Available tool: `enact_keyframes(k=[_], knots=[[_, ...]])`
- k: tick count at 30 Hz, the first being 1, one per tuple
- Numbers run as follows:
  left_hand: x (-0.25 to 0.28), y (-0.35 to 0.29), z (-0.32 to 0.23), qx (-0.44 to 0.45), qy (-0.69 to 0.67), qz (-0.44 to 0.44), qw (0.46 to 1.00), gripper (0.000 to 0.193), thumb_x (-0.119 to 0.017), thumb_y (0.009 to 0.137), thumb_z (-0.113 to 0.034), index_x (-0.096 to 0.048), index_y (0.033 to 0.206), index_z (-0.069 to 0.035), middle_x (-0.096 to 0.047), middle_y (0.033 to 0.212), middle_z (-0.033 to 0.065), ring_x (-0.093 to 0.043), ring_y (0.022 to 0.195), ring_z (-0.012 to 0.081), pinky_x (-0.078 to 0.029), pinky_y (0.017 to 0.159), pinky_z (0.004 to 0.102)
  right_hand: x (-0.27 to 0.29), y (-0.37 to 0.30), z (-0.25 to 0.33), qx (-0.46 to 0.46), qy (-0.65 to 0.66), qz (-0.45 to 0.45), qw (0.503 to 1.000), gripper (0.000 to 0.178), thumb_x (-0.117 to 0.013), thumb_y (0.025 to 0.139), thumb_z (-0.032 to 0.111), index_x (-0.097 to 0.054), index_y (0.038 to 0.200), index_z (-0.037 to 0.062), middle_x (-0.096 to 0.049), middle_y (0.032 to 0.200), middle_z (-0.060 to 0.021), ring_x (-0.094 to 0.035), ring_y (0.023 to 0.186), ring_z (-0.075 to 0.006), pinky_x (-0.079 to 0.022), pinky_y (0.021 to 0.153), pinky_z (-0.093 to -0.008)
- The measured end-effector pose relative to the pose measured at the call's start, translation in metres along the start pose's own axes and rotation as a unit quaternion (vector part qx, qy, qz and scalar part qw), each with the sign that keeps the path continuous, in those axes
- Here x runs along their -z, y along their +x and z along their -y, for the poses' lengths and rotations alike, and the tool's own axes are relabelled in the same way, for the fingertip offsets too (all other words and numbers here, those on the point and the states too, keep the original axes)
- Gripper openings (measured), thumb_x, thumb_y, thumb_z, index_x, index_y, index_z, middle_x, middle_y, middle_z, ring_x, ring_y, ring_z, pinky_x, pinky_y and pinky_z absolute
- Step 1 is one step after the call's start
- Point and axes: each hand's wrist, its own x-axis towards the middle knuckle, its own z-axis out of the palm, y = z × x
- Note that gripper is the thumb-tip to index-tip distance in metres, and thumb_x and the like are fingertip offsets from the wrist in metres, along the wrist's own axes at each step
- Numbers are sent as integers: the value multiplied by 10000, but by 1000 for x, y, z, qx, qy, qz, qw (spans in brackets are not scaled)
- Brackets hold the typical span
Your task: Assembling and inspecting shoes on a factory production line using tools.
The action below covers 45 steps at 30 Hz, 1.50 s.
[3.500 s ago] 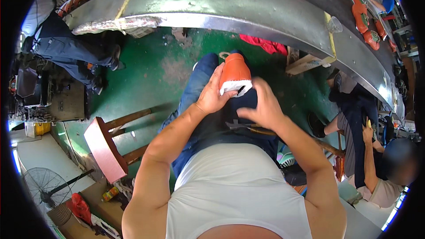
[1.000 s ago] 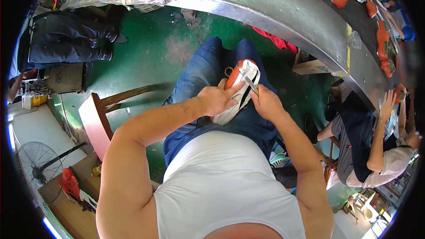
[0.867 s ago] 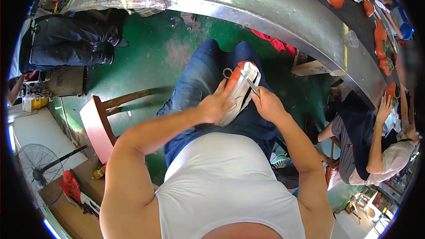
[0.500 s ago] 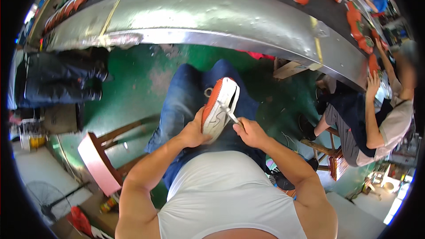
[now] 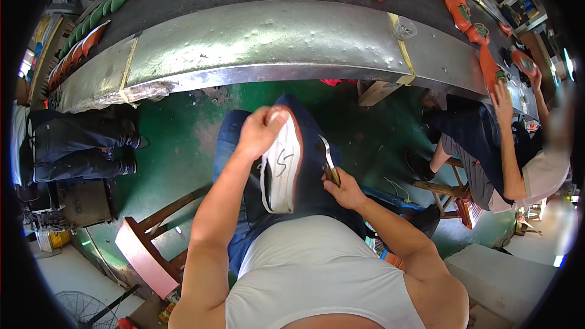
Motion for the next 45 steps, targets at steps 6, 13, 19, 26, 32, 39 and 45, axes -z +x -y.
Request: enact_keyframes(k=[6,13,19,26,32,39,45], knots=[[-25,-82,94,-41,112,41,992,378,-678,895,-243,-661,1186,-3,-727,969,214,-718,937,354,-548,852,401,42,0,65,-24,-181,120,976,316,-614,936,240,-566,1156,18,-644,955,-235,-640,928,-425,-509,805,-466],[-42,-98,89,-131,232,-106,958,257,-603,930,-187,-611,725,-32,-646,683,210,-648,634,415,-522,583,503,45,20,91,-14,-207,231,951,496,-619,920,199,-515,1318,-78,-631,1140,-300,-613,1087,-429,-497,921,-451],[-49,-106,75,-238,263,-103,929,245,-609,948,-178,-656,750,-42,-624,618,166,-627,569,365,-505,540,441,50,68,160,-98,-352,372,853,380,-598,936,210,-582,1175,-85,-667,1040,-275,-651,998,-417,-511,864,-472],[-73,-81,143,104,-472,46,874,573,-473,1050,-254,-288,1549,-39,-419,1529,151,-394,1413,242,-314,1161,359,38,80,153,-39,-456,394,797,268,-589,948,208,-656,1059,-27,-705,965,-225,-679,921,-404,-530,792,-511],[-51,-76,131,42,-408,140,901,880,-651,977,-303,-80,1613,-96,-314,1578,120,-268,1480,239,-215,1213,364,3,30,61,-8,-194,148,970,341,-699,879,264,-640,1102,12,-683,910,-209,-668,832,-399,-524,746,-463],[-72,-67,142,37,-282,92,954,961,-732,910,-341,-117,1614,-120,-279,1562,193,-259,1474,294,-227,1208,392,41,55,99,125,-399,141,897,416,-627,916,140,-567,1279,-56,-658,1041,-234,-666,967,-347,-546,845,-417],[-78,-74,128,-68,19,-19,997,879,-673,936,-247,-131,1595,-40,-330,1530,244,-288,1449,379,-251,1195,418,56,115,147,18,-461,276,843,344,-600,942,196,-614,1162,-68,-667,992,-261,-667,959,-392,-530,837,-453]])
